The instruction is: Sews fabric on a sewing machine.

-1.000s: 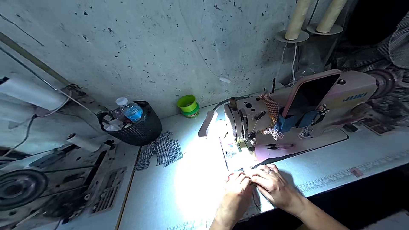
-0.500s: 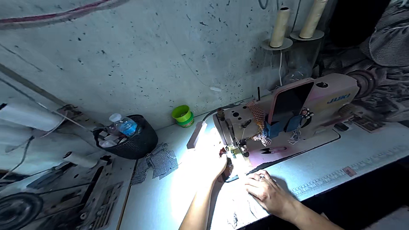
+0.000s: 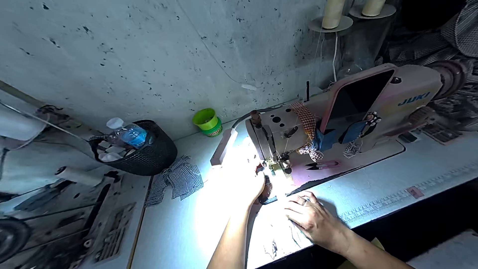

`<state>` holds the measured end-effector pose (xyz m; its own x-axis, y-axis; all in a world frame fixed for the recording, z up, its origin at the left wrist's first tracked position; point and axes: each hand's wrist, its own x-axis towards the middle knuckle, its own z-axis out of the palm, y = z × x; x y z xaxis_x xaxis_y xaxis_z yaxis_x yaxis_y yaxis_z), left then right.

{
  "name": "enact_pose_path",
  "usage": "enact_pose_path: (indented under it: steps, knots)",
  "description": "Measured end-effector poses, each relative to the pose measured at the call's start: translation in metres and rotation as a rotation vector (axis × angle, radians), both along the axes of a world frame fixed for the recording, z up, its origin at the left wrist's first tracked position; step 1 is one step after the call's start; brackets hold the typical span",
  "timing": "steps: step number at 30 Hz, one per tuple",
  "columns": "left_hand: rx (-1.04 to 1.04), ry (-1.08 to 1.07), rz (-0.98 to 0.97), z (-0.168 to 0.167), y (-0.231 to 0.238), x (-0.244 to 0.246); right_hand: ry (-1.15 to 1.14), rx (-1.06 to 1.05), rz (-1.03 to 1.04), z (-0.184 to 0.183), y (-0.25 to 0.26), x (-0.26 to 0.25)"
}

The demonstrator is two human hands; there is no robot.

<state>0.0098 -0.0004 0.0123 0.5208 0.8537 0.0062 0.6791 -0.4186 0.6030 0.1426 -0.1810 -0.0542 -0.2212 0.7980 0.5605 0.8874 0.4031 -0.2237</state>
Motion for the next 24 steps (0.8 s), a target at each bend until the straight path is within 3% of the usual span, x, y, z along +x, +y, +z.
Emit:
enact_pose_path:
  steps: [6, 14, 24]
  knots:
    - [0.087, -0.025, -0.056, -0.007, -0.001, 0.0, -0.026, -0.022, 0.009, 0.003, 0.0, 0.004]
    - [-0.032, -0.006, -0.013, -0.008, 0.004, -0.001, -0.024, -0.048, -0.041, 0.004, -0.003, 0.0]
    - [0.087, -0.102, -0.088, -0.015, 0.01, -0.006, -0.019, -0.014, -0.094, 0.005, 0.027, 0.003]
